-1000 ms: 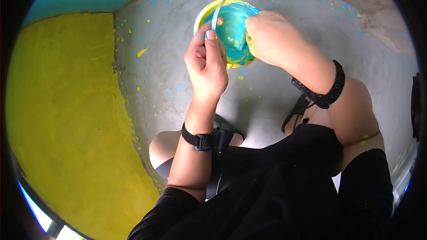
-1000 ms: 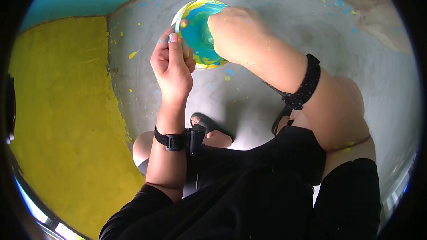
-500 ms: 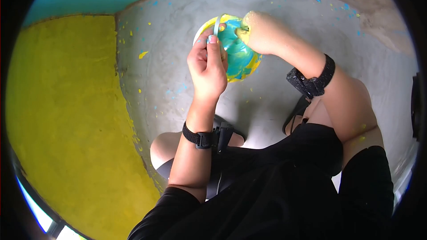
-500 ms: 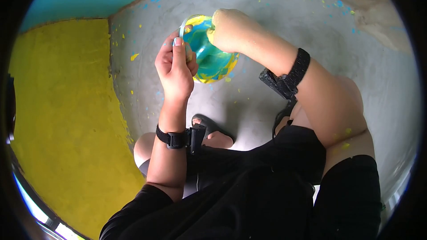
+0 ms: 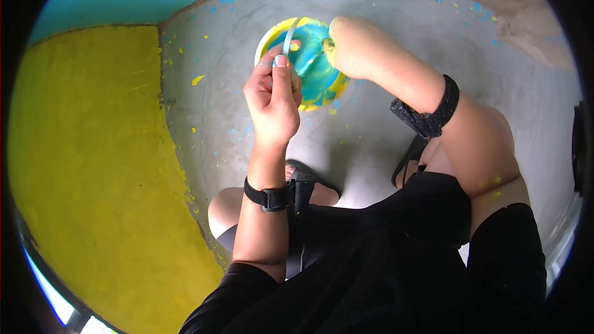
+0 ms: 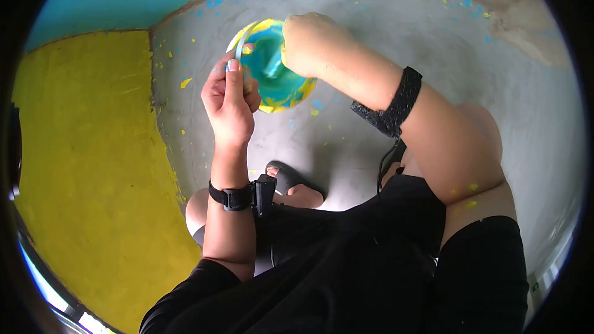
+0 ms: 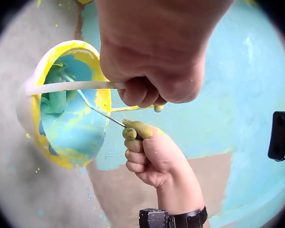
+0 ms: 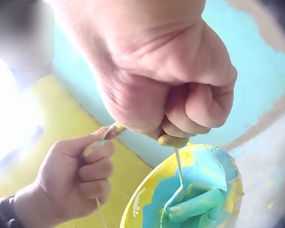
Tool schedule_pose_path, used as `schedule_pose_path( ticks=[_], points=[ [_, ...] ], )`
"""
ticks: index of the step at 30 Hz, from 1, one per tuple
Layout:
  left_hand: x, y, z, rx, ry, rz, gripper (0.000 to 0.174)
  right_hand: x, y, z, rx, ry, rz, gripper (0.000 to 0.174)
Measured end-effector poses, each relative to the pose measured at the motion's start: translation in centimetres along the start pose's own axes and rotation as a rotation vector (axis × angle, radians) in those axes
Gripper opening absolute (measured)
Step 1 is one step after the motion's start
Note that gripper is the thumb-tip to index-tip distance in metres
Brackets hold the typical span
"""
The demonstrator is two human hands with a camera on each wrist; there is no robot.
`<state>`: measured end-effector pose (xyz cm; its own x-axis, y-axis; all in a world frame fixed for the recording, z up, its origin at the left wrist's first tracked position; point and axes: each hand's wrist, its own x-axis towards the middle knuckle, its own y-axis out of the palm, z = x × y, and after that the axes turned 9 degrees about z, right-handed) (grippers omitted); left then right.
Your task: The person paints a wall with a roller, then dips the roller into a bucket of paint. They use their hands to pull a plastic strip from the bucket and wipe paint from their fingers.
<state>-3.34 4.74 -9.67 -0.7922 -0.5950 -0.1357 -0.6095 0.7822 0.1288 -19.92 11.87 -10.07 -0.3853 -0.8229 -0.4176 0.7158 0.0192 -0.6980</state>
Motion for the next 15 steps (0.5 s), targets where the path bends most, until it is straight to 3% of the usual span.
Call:
schedule_pose_path(
  ticks=[3, 9, 11, 15],
  points=[
    [0.4, -0.4, 0.3, 0.013, 0.016, -0.011, 0.027, -0.6, 0.0, 0.3, -0.098, 0.008, 0.019, 0.032],
    [0.1, -0.6, -0.3, 0.148, 0.003, 0.001, 0.028, 1.5, 0.4, -1.4, 0.182, 0.070, 0.017, 0.036],
    [0.3, -1.0, -0.3, 0.217, 0.014, -0.003, 0.029, 1.1, 0.2, -1.5, 0.039, 0.048, 0.078, 0.038],
    [0.3, -1.3, -0.3, 0.228, 0.060, 0.004, 0.028, 0.8, 0.6, -1.3, 0.183, 0.058, 0.179, 0.039]
  ],
)
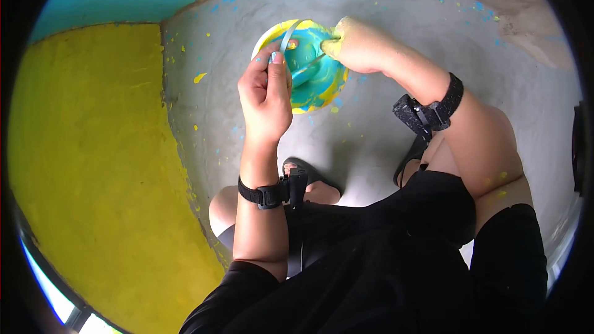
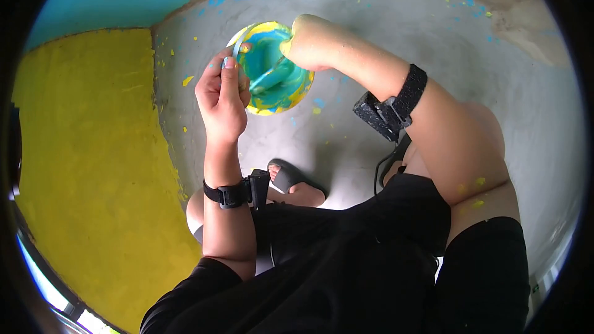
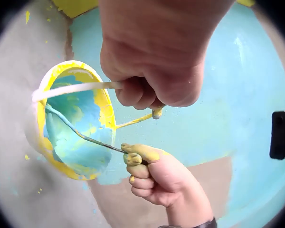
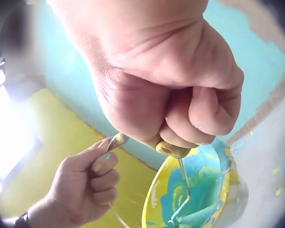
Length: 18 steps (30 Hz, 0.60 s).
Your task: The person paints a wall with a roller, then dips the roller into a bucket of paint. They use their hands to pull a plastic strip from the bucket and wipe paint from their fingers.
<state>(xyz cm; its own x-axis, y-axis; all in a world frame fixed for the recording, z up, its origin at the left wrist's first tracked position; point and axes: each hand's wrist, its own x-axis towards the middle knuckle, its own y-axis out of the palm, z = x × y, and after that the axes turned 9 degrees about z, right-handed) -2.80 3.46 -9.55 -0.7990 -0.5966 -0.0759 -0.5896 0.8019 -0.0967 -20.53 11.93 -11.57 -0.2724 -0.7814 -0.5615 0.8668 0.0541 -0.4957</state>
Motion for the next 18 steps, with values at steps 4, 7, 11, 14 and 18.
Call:
schedule_pose_path(
  ticks=[4, 7, 11, 14, 18],
  points=[
    [0.0, -0.6, -0.5, 0.044, 0.014, 0.027, 0.027, 1.0, 0.7, -0.9, 0.193, 0.062, -0.110, 0.040],
    [0.2, -1.0, -0.4, 0.061, 0.009, 0.029, 0.027, -0.2, 0.5, 0.3, 0.008, -0.004, -0.104, 0.041],
    [0.1, -0.7, -0.3, 0.095, 0.011, 0.060, 0.027, 0.2, 1.2, 0.0, 0.057, -0.068, -0.089, 0.041],
    [0.0, -0.7, -0.5, 0.129, -0.015, 0.078, 0.028, 1.2, 1.4, 0.0, 0.071, -0.058, -0.220, 0.038],
    [0.2, -1.0, -0.4, 0.142, -0.014, 0.051, 0.029, -1.3, 0.2, 1.9, -0.161, -0.078, -0.161, 0.036]
  ],
)
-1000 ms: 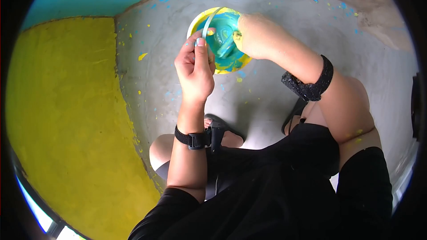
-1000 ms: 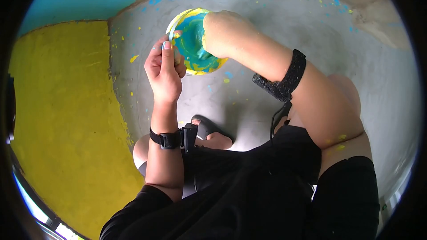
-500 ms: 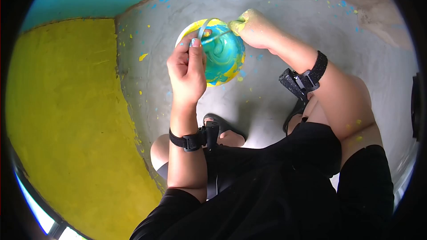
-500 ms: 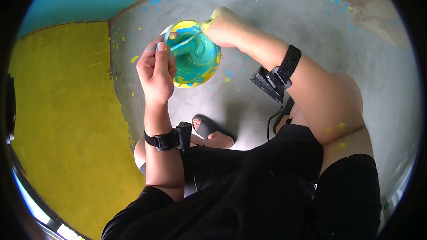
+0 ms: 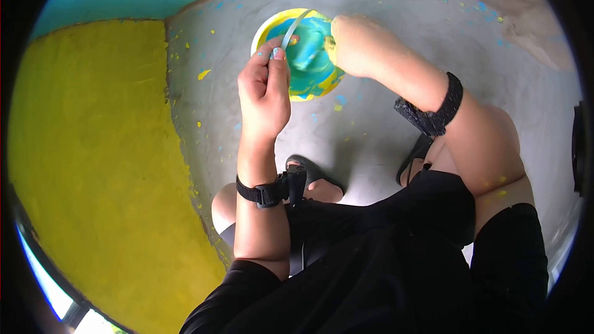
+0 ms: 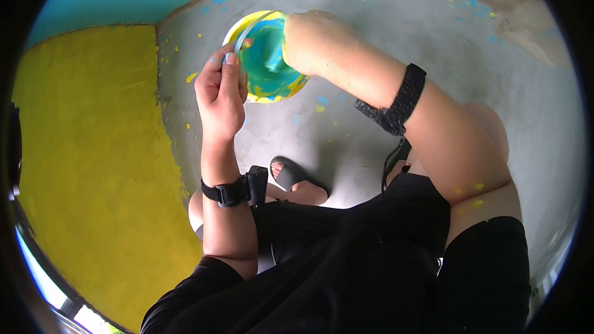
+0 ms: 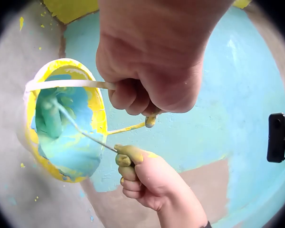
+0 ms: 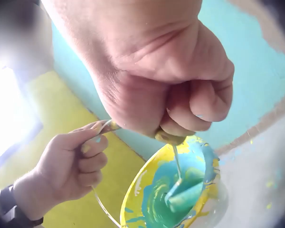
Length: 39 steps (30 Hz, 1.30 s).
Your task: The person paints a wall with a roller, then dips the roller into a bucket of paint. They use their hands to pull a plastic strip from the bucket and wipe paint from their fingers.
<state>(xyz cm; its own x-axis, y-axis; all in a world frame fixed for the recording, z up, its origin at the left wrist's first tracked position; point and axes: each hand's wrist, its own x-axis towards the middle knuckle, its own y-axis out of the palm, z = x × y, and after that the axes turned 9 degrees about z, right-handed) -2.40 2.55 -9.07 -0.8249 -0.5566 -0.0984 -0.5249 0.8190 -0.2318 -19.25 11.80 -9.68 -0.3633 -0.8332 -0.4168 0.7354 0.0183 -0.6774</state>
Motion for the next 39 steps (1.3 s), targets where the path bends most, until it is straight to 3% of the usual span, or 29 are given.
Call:
schedule_pose_path(
  ticks=[3, 5, 9, 10, 12, 14, 17, 19, 23, 26, 28, 30, 32, 33, 36, 38, 39],
  points=[
    [0.0, 0.3, 0.1, -0.009, 0.008, 0.011, 0.029, -0.4, 0.0, 0.4, -0.118, 0.020, 0.066, 0.036],
    [-0.1, 0.5, -0.2, -0.015, -0.008, 0.047, 0.029, 0.7, 0.2, -0.5, 0.118, 0.066, 0.189, 0.036],
    [-0.5, -0.4, -0.4, -0.022, -0.056, 0.093, 0.029, 1.1, 0.6, -0.5, 0.141, 0.056, 0.008, 0.034],
    [-0.5, -0.7, -0.9, -0.035, -0.063, 0.088, 0.028, 0.6, 0.6, -0.2, 0.139, 0.052, 0.011, 0.034],
    [-0.5, -1.0, -1.0, -0.048, -0.073, 0.078, 0.028, -0.6, 0.7, 0.0, -0.195, -0.057, 0.064, 0.033],
    [-0.3, -0.6, -0.8, -0.050, -0.034, 0.089, 0.028, -0.8, 0.1, 0.7, -0.198, -0.011, 0.123, 0.030],
    [-0.5, -0.3, -0.7, -0.039, -0.051, 0.090, 0.028, -0.1, -0.3, 0.5, 0.014, 0.035, 0.130, 0.028],
    [-0.4, -0.5, -0.6, -0.004, -0.049, 0.108, 0.028, 0.4, -0.3, 0.3, 0.100, 0.034, 0.032, 0.029],
    [-0.1, -1.1, -0.7, -0.076, -0.059, 0.100, 0.029, -0.4, 0.9, 0.1, -0.171, -0.080, 0.011, 0.033],
    [-0.2, -0.4, -0.3, -0.040, -0.046, 0.086, 0.030, -0.2, 1.2, 0.0, -0.127, -0.043, 0.008, 0.035],
    [-0.1, -0.5, -0.6, -0.027, -0.060, 0.112, 0.031, 0.9, 0.5, -0.5, 0.143, 0.048, 0.066, 0.032],
    [-0.1, -0.7, -0.6, -0.058, -0.077, 0.075, 0.030, 0.7, 0.7, -0.7, 0.145, 0.021, 0.005, 0.031],
    [0.0, -0.8, -0.2, -0.048, -0.072, 0.059, 0.030, 0.4, 1.5, -1.0, -0.180, -0.080, -0.007, 0.035],
    [0.1, -0.6, 0.0, -0.030, -0.053, 0.060, 0.031, 0.3, 1.8, -0.9, -0.180, -0.085, -0.005, 0.035],
    [-0.2, -0.4, -0.1, -0.010, -0.048, 0.079, 0.032, 0.2, 1.9, -0.9, -0.080, -0.090, 0.003, 0.037],
    [-0.2, -0.5, -0.3, -0.039, -0.101, 0.087, 0.032, 1.3, 0.9, -1.0, 0.246, 0.098, 0.177, 0.036],
    [-0.2, -0.5, -0.4, -0.082, -0.103, 0.077, 0.032, 1.8, 1.2, -1.1, 0.185, 0.025, 0.073, 0.037]
  ],
)
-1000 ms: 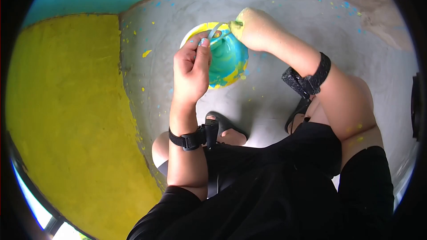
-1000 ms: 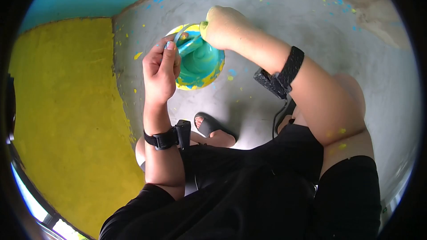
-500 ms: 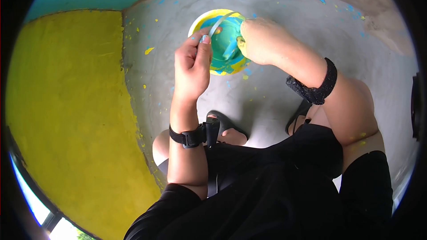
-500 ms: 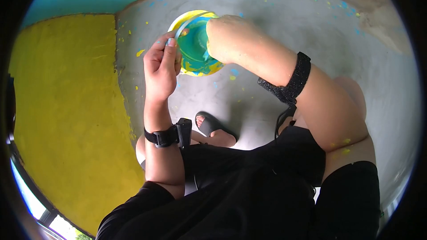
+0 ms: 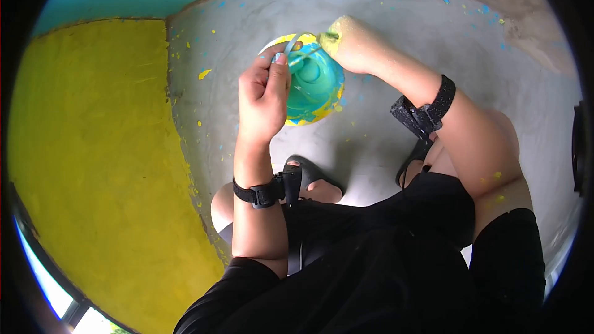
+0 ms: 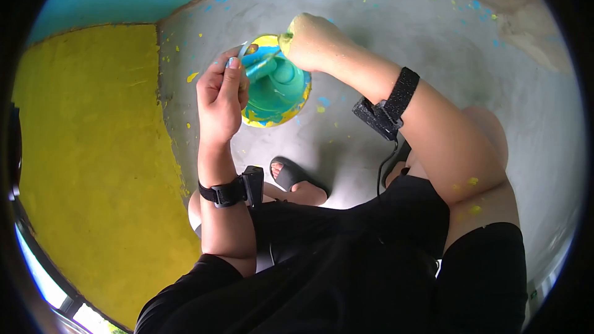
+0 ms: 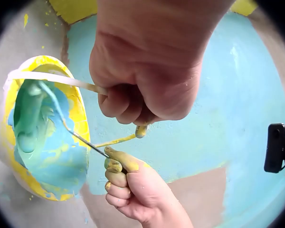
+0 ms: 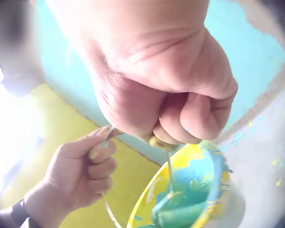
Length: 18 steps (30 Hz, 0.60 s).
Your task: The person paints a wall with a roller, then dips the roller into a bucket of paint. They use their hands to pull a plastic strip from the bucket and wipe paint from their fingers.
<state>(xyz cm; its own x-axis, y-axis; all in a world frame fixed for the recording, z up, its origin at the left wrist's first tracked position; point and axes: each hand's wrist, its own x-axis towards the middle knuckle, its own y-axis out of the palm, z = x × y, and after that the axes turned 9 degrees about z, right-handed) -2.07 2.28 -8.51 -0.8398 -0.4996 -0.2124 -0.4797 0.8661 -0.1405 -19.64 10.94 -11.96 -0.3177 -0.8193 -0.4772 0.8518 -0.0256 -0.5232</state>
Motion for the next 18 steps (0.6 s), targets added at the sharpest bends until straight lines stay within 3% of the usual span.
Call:
schedule_pose_path(
  ticks=[4, 7, 10, 12, 13, 15, 18],
  points=[
    [0.2, -0.4, 0.2, 0.023, 0.023, -0.025, 0.032, 0.1, 0.8, -0.3, -0.175, 0.019, 0.007, 0.040],
    [0.1, -0.2, 0.5, 0.016, 0.063, -0.008, 0.032, -0.2, 0.3, 0.1, 0.008, 0.055, 0.097, 0.042],
    [0.0, -0.6, 0.1, -0.001, 0.011, -0.023, 0.031, 0.1, 0.4, 0.1, 0.274, 0.211, 0.123, 0.041],
    [-0.1, -1.1, 0.3, 0.019, 0.003, -0.012, 0.030, 0.7, 0.8, 0.1, 0.104, 0.053, -0.104, 0.039],
    [0.0, -1.1, 0.4, 0.020, 0.002, -0.014, 0.030, 0.4, 0.4, 0.4, 0.105, 0.052, -0.103, 0.039],
    [0.1, -1.2, 0.6, 0.044, 0.028, -0.051, 0.030, -0.8, -0.7, 1.3, -0.159, 0.117, 0.090, 0.039],
    [0.2, -0.6, 0.9, 0.053, 0.026, -0.046, 0.030, -1.0, -0.6, 1.6, -0.246, 0.053, 0.169, 0.039]
  ],
)
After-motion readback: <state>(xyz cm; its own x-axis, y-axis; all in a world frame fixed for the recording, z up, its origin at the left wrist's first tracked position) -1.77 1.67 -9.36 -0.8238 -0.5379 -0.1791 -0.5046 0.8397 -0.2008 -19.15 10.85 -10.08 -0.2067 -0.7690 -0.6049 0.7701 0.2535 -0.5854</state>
